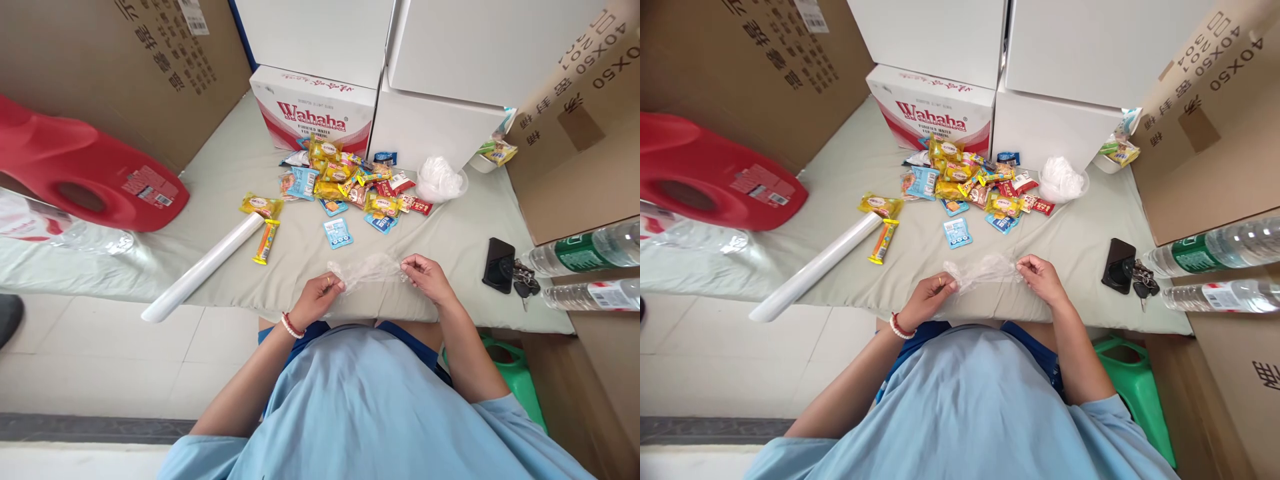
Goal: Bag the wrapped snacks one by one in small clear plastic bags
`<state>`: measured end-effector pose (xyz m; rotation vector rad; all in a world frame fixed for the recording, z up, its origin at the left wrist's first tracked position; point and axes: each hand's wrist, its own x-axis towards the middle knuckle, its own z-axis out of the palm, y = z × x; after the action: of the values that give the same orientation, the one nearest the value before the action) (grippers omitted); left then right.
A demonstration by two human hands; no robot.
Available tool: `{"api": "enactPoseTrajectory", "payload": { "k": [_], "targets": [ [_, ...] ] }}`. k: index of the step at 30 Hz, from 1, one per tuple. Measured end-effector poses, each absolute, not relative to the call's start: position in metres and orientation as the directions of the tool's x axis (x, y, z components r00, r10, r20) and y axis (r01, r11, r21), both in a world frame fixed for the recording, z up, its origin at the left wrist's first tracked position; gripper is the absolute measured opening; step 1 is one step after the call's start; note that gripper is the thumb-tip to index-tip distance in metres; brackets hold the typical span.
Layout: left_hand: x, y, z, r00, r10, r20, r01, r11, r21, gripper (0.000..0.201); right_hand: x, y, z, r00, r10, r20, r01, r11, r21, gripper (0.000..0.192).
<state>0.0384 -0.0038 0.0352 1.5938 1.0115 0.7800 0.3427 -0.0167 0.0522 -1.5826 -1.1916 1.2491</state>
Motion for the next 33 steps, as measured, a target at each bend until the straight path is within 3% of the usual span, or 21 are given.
{"api": "enactPoseTrajectory", "payload": {
  "k": [3, 9, 12, 14, 16, 20, 24, 29, 33],
  "targets": [
    [0.037, -0.008, 0.034, 0.356, 0.932, -0.061, 0.148, 0.008, 0.989, 0.045, 0.349, -0.014, 0.04, 0.124, 0.964, -0.235, 0.201, -0.256, -0.945, 0.039],
    [0.04, -0.015, 0.031, -0.001, 0.996, -0.087, 0.134, 0.086, 0.987, 0.039, 0.335, -0.029, 0.04, 0.4, 0.913, -0.081, 0.247, -0.193, -0.95, 0.04],
    [0.048, -0.018, 0.034, -0.063, 0.996, -0.063, 0.132, 0.071, 0.989, 0.036, 0.3, -0.043, 0.043, 0.282, 0.918, -0.278, 0.151, -0.329, -0.932, 0.052],
    [0.055, -0.022, 0.037, -0.067, 0.997, -0.039, 0.123, 0.048, 0.991, 0.036, 0.272, -0.047, 0.04, 0.139, 0.869, -0.474, 0.047, -0.484, -0.874, 0.063],
    [0.062, -0.025, 0.041, -0.049, 0.999, -0.02, 0.1, 0.025, 0.995, 0.037, 0.248, -0.044, 0.035, 0.053, 0.813, -0.58, -0.014, -0.58, -0.814, 0.067],
    [0.064, -0.029, 0.042, -0.012, 1.0, -0.015, 0.018, 0.015, 1.0, 0.037, 0.23, -0.026, 0.031, 0.076, 0.874, -0.48, 0.011, -0.482, -0.876, 0.054],
    [0.047, -0.018, 0.035, -0.187, 0.968, -0.169, -0.232, 0.123, 0.965, 0.037, 0.246, -0.012, 0.041, 0.086, 0.923, -0.376, -0.07, -0.371, -0.926, 0.044],
    [0.019, 0.003, 0.03, -0.284, 0.888, -0.361, -0.476, 0.196, 0.857, 0.043, 0.27, -0.014, 0.053, 0.046, 0.883, -0.467, -0.313, -0.431, -0.847, 0.039],
    [0.007, 0.011, 0.034, -0.162, 0.895, -0.416, -0.522, 0.28, 0.806, 0.047, 0.277, -0.02, 0.057, 0.0, 0.85, -0.528, -0.338, -0.496, -0.799, 0.039]
  ]
}}
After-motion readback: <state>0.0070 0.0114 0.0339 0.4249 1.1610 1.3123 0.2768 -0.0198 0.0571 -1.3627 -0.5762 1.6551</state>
